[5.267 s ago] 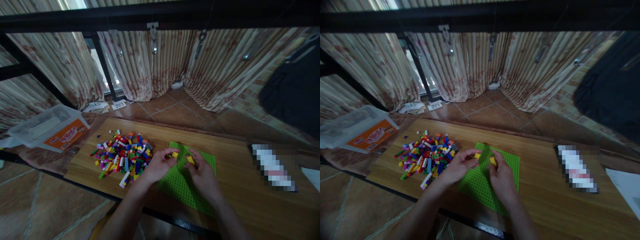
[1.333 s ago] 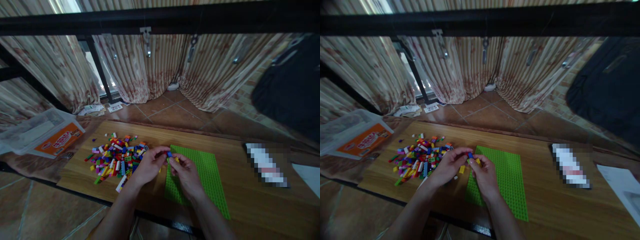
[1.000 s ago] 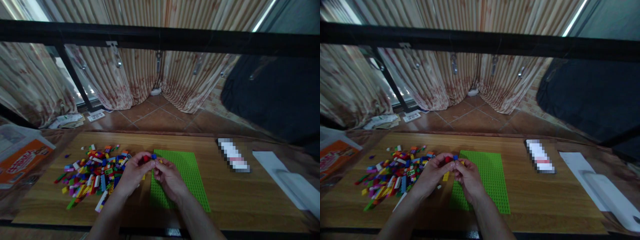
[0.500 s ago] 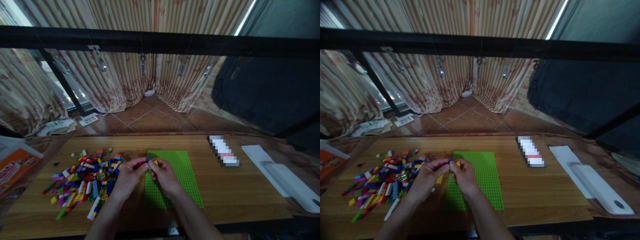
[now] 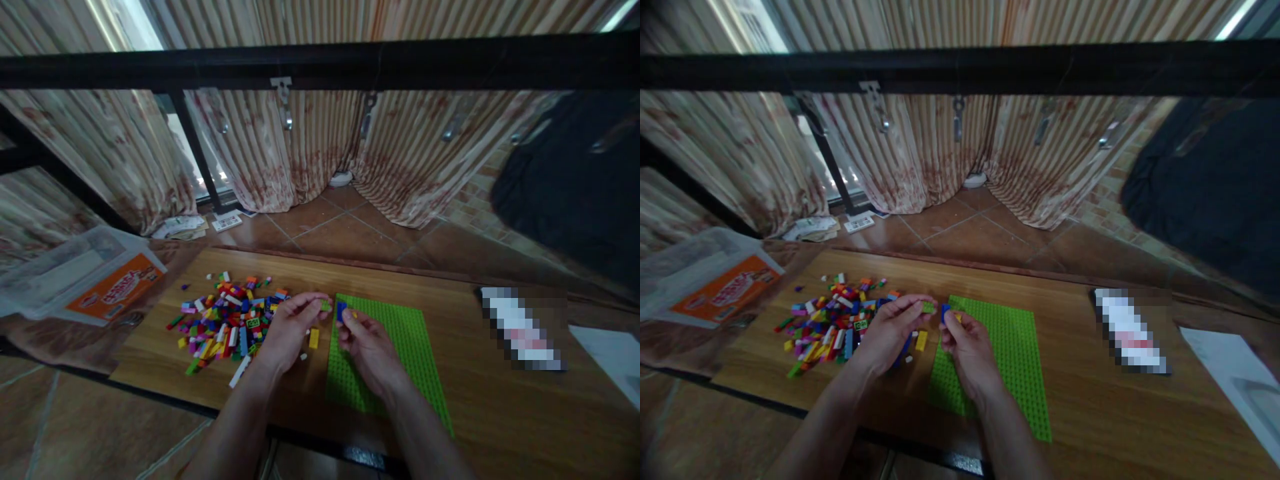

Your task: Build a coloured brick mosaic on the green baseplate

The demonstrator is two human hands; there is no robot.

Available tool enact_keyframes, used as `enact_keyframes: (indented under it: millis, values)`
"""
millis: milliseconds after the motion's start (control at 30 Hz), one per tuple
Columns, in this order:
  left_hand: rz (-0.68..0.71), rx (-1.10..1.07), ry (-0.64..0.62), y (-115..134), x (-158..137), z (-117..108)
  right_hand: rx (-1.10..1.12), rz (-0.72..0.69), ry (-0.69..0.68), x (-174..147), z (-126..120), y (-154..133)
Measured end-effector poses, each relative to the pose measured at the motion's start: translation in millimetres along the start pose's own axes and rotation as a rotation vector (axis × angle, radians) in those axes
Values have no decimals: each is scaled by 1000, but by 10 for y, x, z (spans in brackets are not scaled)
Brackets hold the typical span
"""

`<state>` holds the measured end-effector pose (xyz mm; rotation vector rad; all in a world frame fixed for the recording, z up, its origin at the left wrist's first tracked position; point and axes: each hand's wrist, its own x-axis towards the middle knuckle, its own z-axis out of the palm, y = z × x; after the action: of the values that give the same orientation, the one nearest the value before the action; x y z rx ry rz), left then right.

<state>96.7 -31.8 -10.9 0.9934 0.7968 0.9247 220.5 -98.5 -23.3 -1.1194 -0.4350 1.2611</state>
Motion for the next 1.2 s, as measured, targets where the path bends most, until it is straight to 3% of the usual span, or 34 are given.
enact_keyframes:
  millis: [100,267,467,633,800,1200]
  values:
    - [35,40,94,149,27,-216,-230,-71,9,8,-22,53]
    - [40,418,213,332,17,-655,-782,-254,71,9,-100,120]
    - [134,858,240,329,-5,-813,-1161,-445,92,92,-113,182]
    - [157,1060,270,254,4,-845,-1300,-545,67,172,-33,277]
    - [157,1107,294,266,-16,-844,-1371,-567,9,209,63,376]
    - [165,1034,349,340,-39,-930,-1179,-588,50,109,102,319]
